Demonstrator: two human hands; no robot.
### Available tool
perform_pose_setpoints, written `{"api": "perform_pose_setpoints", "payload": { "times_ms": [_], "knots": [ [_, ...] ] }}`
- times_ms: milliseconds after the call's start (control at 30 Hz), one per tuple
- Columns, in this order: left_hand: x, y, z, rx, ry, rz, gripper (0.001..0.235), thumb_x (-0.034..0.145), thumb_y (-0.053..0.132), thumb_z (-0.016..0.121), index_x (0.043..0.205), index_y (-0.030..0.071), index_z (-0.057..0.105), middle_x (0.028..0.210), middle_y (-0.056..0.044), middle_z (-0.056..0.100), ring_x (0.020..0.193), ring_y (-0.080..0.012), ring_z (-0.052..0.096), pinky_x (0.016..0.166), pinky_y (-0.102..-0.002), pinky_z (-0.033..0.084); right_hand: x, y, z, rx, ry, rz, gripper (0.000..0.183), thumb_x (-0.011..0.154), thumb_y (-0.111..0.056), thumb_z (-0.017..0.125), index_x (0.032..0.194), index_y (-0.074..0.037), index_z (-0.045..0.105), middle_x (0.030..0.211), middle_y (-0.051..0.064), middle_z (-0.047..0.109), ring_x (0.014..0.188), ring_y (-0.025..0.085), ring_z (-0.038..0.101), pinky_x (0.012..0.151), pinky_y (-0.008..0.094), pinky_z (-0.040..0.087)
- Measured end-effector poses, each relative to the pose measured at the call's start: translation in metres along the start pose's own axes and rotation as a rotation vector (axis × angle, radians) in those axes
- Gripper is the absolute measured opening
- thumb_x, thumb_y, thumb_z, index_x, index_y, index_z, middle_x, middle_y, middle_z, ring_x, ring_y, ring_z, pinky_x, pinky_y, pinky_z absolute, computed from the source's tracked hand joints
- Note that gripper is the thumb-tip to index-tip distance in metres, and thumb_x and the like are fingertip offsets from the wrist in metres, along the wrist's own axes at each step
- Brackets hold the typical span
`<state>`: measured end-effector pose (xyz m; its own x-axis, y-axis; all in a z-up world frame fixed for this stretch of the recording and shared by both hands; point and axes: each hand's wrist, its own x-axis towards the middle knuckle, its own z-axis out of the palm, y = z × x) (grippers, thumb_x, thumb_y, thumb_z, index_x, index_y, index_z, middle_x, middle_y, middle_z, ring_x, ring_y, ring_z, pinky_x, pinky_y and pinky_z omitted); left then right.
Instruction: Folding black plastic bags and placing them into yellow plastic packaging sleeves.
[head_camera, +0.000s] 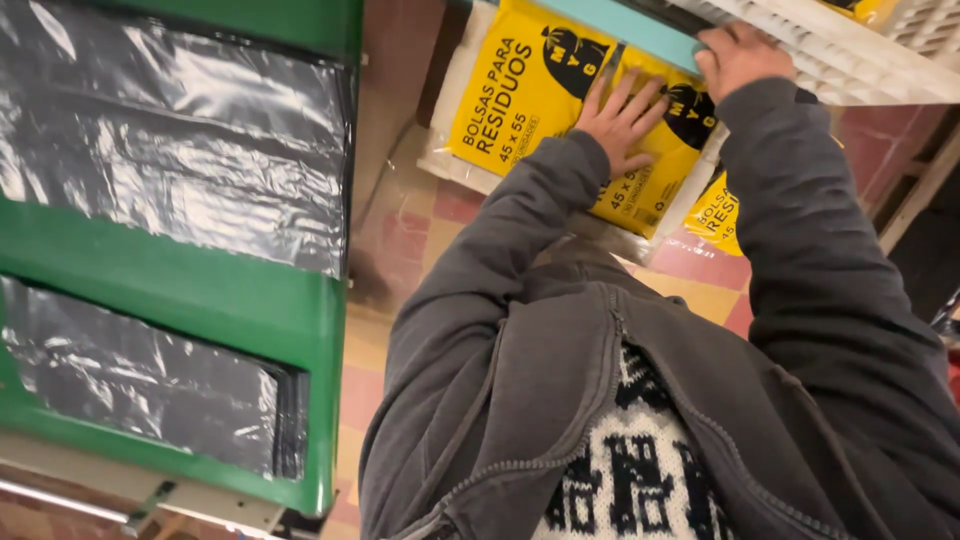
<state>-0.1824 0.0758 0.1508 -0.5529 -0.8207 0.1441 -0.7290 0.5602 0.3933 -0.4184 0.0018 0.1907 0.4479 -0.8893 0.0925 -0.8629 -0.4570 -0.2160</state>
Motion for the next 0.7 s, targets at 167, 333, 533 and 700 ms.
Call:
{"api": "perform_pose_setpoints", "payload": {
  "times_ms": [167,333,533,700],
  "knots": [
    [0.017,-0.047,0.042,0.091,-0.093,-0.429,0.044,0.107,0.047,0.061,0.143,0.022,0.056,0.152,-0.004,0.051,0.153,-0.0317,0.038,0.126,-0.055,0.031,0.0,0.009,0.011,-0.04,0.031,-0.075,0.019,0.11,-0.028,0.062,0.123,-0.016,0.067,0.119,0.012,0.069,0.099,0.035,0.068,0.083,0.046,0.054],
    [0.002,-0.058,-0.013,0.23,0.258,-0.713,0.071,0.088,0.058,0.062,0.143,0.014,0.053,0.148,-0.009,0.05,0.144,-0.0374,0.039,0.121,-0.067,0.026,-0.003,0.008,0.004,0.044,0.013,-0.124,0.02,0.111,-0.019,0.056,0.127,-0.013,0.065,0.124,0.015,0.068,0.102,0.037,0.067,0.089,0.048,0.054],
    [-0.01,-0.043,-0.035,0.237,0.266,-0.886,0.07,0.085,0.063,0.058,0.139,0.02,0.055,0.146,-0.01,0.051,0.141,-0.0456,0.039,0.12,-0.073,0.023,0.007,-0.007,-0.012,-0.031,0.045,-0.167,0.018,0.105,-0.016,0.057,0.12,-0.011,0.066,0.107,0.016,0.067,0.09,0.037,0.066,0.076,0.047,0.053],
    [-0.022,-0.043,-0.025,0.277,0.237,-0.963,0.07,0.083,0.07,0.059,0.13,0.018,0.062,0.133,-0.011,0.06,0.133,-0.0448,0.047,0.122,-0.075,0.024,-0.013,0.033,0.029,-0.166,0.039,-0.161,0.019,0.105,-0.024,0.057,0.101,-0.008,0.066,0.087,0.013,0.067,0.078,0.035,0.064,0.067,0.045,0.05]
  ]
}}
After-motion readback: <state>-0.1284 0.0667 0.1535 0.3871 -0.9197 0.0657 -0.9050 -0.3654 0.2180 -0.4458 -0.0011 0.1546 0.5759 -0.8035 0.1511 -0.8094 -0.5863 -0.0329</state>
